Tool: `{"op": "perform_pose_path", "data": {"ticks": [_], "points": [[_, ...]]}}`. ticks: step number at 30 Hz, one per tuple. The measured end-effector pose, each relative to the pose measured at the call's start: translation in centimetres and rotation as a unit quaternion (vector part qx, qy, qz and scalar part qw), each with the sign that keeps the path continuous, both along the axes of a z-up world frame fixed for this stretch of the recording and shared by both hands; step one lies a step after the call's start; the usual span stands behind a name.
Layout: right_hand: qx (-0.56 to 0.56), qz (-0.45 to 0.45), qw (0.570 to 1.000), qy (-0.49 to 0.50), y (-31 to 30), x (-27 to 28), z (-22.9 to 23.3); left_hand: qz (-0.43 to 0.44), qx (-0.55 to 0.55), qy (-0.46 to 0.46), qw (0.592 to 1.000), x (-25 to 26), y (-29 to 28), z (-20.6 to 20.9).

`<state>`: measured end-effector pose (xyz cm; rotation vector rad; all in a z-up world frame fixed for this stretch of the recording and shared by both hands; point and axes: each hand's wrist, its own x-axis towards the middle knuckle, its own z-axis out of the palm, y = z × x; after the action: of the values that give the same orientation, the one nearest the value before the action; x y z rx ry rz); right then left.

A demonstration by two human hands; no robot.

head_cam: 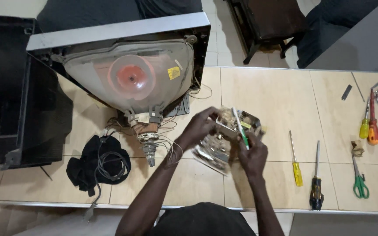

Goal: Cleaning a circuit board from a disassembled television using a toothbrush and a screwdriver.

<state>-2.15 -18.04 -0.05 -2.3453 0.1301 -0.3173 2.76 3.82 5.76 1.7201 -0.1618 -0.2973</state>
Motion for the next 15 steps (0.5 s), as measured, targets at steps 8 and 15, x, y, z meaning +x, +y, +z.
{"op": "perform_pose_path", "data": {"ticks": [8,15], "points": [[-0.040,0.038,0.998,0.041,-3.3,2.8,2.6,-0.030,0.005,-0.037,0.999,-5.2,-4.0,-0.7],[0.094,-0.039,0.995,0.002,-3.6,1.1,3.4,-0.022,0.100,-0.022,0.994,-5.5,-8.9,-2.4]]}}
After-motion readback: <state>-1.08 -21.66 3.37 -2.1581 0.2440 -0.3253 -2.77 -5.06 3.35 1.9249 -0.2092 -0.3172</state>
